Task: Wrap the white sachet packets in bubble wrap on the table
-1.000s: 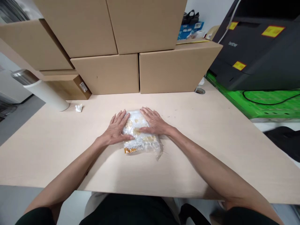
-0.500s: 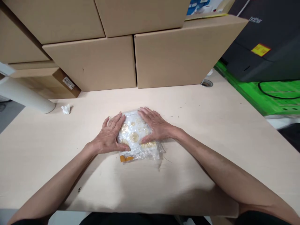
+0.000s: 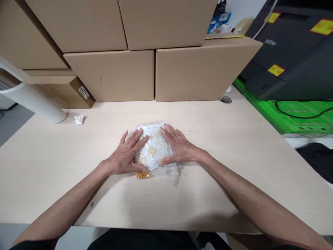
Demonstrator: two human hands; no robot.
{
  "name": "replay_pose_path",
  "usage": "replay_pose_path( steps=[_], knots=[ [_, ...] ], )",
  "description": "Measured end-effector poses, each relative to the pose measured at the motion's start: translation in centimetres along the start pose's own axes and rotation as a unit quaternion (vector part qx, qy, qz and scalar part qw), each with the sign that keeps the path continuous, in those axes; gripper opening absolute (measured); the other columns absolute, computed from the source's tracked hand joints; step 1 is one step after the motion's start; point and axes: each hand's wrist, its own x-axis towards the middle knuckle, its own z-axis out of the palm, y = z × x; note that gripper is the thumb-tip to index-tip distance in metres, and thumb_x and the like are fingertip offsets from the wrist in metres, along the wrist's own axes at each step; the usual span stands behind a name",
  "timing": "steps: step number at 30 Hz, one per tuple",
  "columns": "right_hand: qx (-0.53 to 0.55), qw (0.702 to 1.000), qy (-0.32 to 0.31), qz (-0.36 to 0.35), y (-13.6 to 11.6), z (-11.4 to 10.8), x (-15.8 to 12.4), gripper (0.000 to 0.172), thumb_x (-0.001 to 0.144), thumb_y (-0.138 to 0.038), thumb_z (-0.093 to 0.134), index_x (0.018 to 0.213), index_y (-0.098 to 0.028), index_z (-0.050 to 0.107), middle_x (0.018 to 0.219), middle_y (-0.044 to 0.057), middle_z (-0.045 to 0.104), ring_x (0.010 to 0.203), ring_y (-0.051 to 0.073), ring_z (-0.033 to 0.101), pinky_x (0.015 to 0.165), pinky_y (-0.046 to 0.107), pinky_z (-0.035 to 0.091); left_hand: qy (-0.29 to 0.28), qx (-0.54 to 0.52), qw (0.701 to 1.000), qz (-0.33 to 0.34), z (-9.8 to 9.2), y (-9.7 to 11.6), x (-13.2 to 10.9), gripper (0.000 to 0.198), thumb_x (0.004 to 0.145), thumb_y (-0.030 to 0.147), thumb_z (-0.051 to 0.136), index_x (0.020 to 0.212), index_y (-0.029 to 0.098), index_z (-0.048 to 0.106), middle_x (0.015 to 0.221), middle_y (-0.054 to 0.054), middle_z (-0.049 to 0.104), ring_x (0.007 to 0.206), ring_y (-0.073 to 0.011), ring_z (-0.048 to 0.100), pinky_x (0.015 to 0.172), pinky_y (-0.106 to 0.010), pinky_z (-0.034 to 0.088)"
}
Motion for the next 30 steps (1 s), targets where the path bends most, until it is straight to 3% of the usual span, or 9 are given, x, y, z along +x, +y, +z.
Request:
replay_pose_path(
  steps=[11,18,24,28,30],
  knots=[
    [0.011,0.999,0.025,0.033,-0.5,0.3,0.4,0.131,0.063,-0.083,0.064,0.159,-0.025,-0.005,0.166,0.015,-0.005,0.151,0.038,-0.005,0.12,0.06,0.006,-0.025,0.003,0.999,-0.048,0.1,0.2,0.7,0.11,0.068,0.072,0.07,0.156,0.026,0.023,0.165,-0.015,0.009,0.151,-0.0418,0.01,0.117,-0.067,-0.002],
    [0.047,0.999,-0.011,0.009,0.2,-0.2,0.2,0.134,0.063,-0.082,0.065,0.158,-0.026,-0.012,0.166,0.012,-0.015,0.15,0.036,-0.014,0.12,0.057,-0.002,-0.072,-0.058,0.996,0.002,-1.0,-1.2,0.3,0.118,0.068,0.08,0.064,0.159,0.031,0.007,0.165,-0.012,-0.008,0.151,-0.0388,-0.005,0.116,-0.064,-0.009],
    [0.048,0.998,0.034,0.036,0.0,0.2,0.4,0.136,0.058,-0.081,0.07,0.159,-0.024,-0.001,0.166,0.014,-0.007,0.151,0.036,-0.009,0.12,0.057,0.0,-0.054,-0.066,0.996,-0.008,-0.4,-1.5,0.4,0.118,0.068,0.074,0.069,0.159,0.03,0.008,0.165,-0.011,-0.007,0.151,-0.0388,-0.008,0.116,-0.063,-0.01],
    [0.153,0.985,0.061,0.043,-0.8,0.0,-1.0,0.131,0.06,-0.076,0.073,0.159,-0.026,0.003,0.167,0.012,-0.006,0.152,0.036,-0.004,0.121,0.055,0.007,-0.026,-0.086,0.996,-0.019,-1.3,-1.1,-0.7,0.115,0.072,0.074,0.066,0.159,0.028,0.007,0.164,-0.013,-0.012,0.15,-0.0392,-0.013,0.116,-0.065,-0.007],
    [0.271,0.954,0.115,0.066,-1.1,0.2,-1.7,0.118,0.07,-0.073,0.067,0.159,-0.028,0.006,0.167,0.013,0.006,0.152,0.034,0.011,0.119,0.052,0.02,0.0,-0.106,0.994,-0.016,-2.1,-0.4,-1.3,0.107,0.079,0.074,0.058,0.159,0.027,0.002,0.163,-0.013,-0.016,0.149,-0.0368,-0.017,0.116,-0.064,-0.006]
  ],
)
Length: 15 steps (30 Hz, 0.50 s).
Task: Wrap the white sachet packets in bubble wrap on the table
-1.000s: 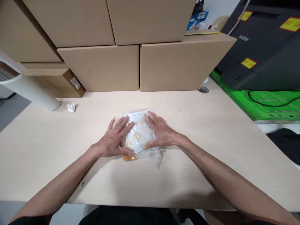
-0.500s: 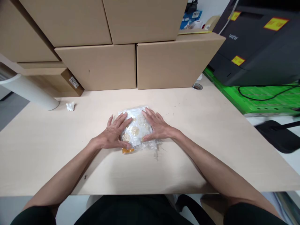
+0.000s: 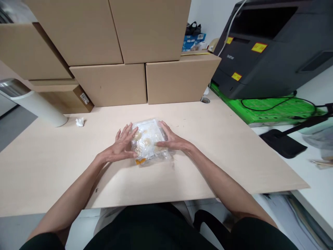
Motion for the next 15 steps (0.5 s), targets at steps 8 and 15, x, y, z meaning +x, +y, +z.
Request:
replay_pose_path(
  steps=[8,15],
  knots=[
    [0.199,0.931,0.276,0.134,1.2,1.8,0.3,0.062,0.071,-0.051,0.072,0.124,-0.021,0.058,0.112,0.009,0.065,0.092,0.022,0.065,0.082,0.037,0.052,0.016,0.08,0.997,0.007,2.9,4.0,0.5,0.109,0.075,0.072,0.064,0.158,0.02,0.016,0.165,-0.017,0.001,0.15,-0.0428,-0.006,0.116,-0.067,-0.002],
    [0.451,0.857,0.216,0.126,-0.6,1.5,0.6,0.04,0.057,-0.031,0.083,0.09,-0.019,0.064,0.078,0.002,0.068,0.071,0.017,0.064,0.068,0.031,0.054,0.061,0.084,0.995,0.006,4.4,3.2,0.4,0.064,0.099,0.039,0.045,0.157,0.029,0.021,0.166,-0.01,0.008,0.151,-0.0393,0.002,0.116,-0.067,0.012]
  ],
)
